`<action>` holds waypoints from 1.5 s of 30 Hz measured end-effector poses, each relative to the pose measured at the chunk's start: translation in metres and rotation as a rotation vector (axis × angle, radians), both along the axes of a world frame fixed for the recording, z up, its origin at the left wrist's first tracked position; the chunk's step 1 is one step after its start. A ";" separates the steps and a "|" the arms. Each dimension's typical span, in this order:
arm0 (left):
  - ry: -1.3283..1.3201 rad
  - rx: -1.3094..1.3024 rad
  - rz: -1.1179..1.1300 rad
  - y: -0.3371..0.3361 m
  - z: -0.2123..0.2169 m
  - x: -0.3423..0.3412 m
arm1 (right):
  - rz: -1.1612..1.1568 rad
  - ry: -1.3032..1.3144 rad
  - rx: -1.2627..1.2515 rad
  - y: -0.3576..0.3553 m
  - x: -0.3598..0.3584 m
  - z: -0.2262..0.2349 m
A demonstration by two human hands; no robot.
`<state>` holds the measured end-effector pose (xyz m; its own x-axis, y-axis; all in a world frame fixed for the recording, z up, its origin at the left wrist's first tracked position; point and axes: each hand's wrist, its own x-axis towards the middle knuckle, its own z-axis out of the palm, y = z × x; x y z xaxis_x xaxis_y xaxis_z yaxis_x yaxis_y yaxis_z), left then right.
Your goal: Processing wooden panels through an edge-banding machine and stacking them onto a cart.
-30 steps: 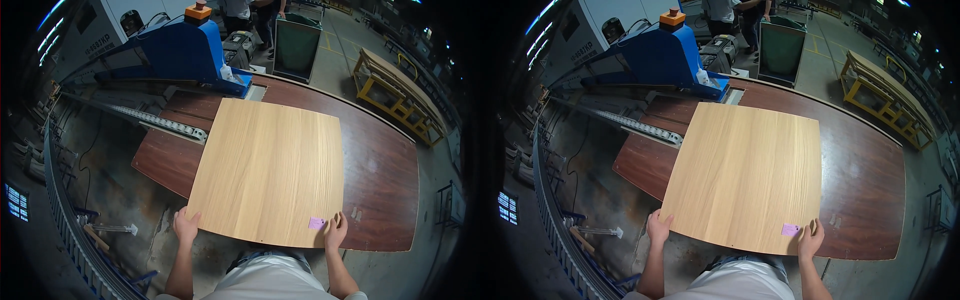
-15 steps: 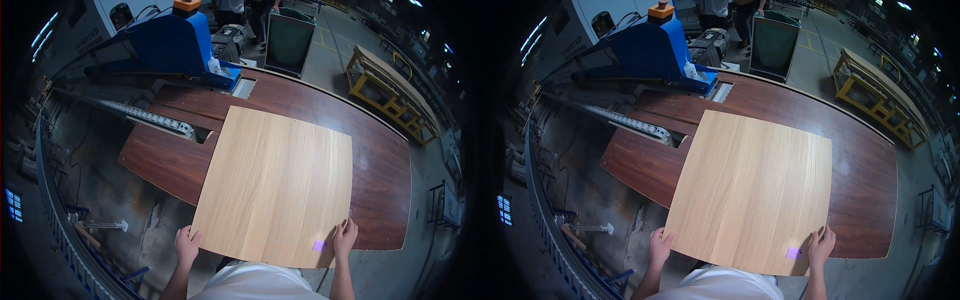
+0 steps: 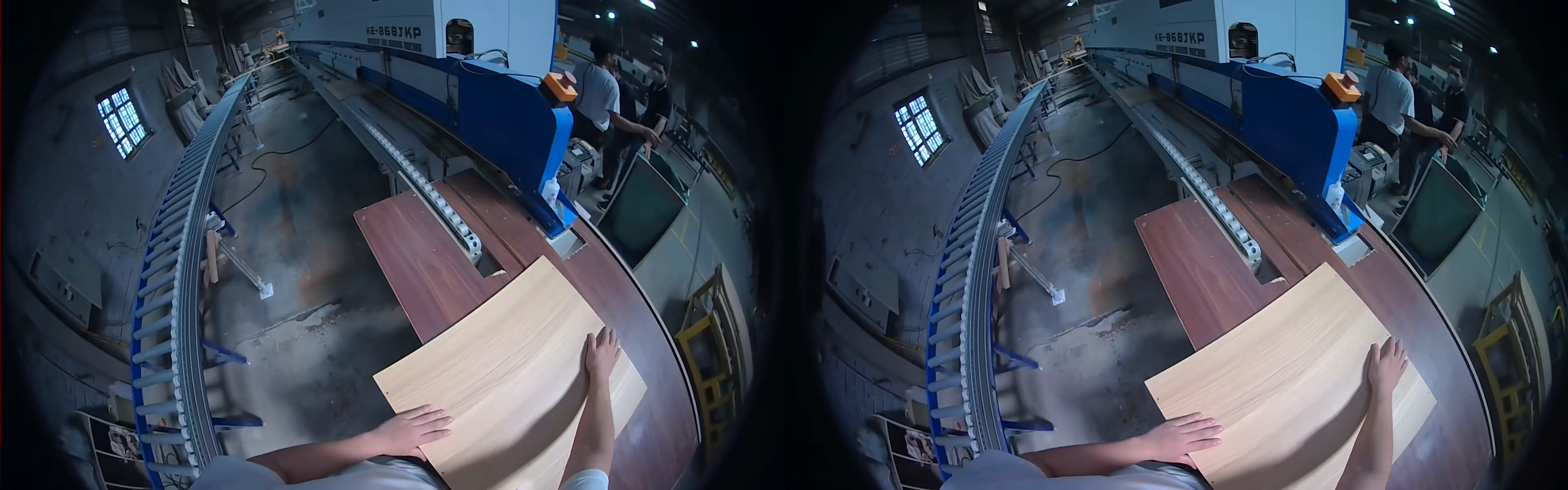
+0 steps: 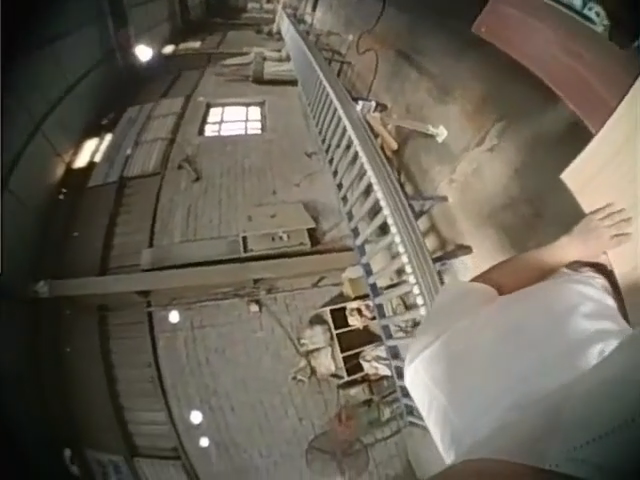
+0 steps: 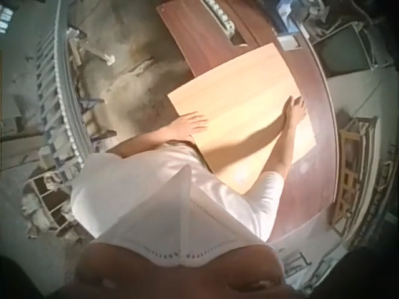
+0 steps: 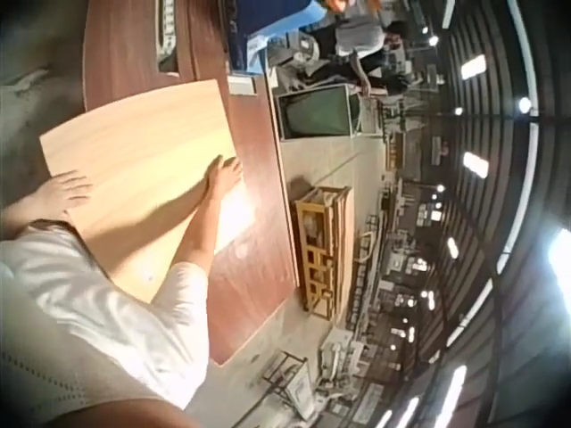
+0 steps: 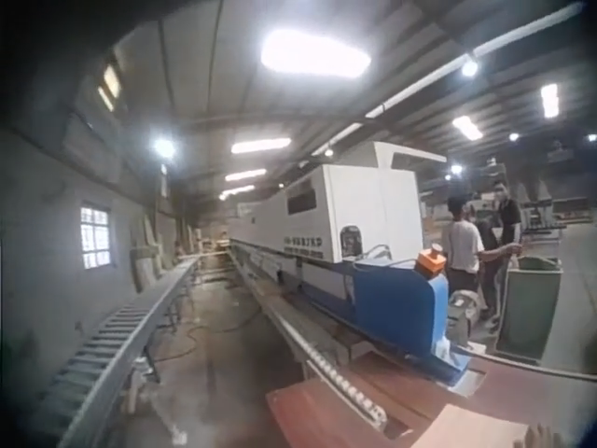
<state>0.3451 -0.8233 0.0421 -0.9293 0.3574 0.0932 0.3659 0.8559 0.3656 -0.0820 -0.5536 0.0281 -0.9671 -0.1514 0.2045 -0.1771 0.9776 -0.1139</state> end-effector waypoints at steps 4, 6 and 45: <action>0.158 0.149 0.085 0.002 -0.017 0.023 | 0.052 0.070 -0.049 0.005 -0.027 -0.006; 0.230 0.234 0.278 -0.001 -0.019 0.041 | 0.058 -0.002 -0.090 -0.002 -0.024 0.004; -0.427 0.561 0.963 -0.098 -0.026 -0.072 | -0.621 -0.088 -0.399 0.119 0.423 0.019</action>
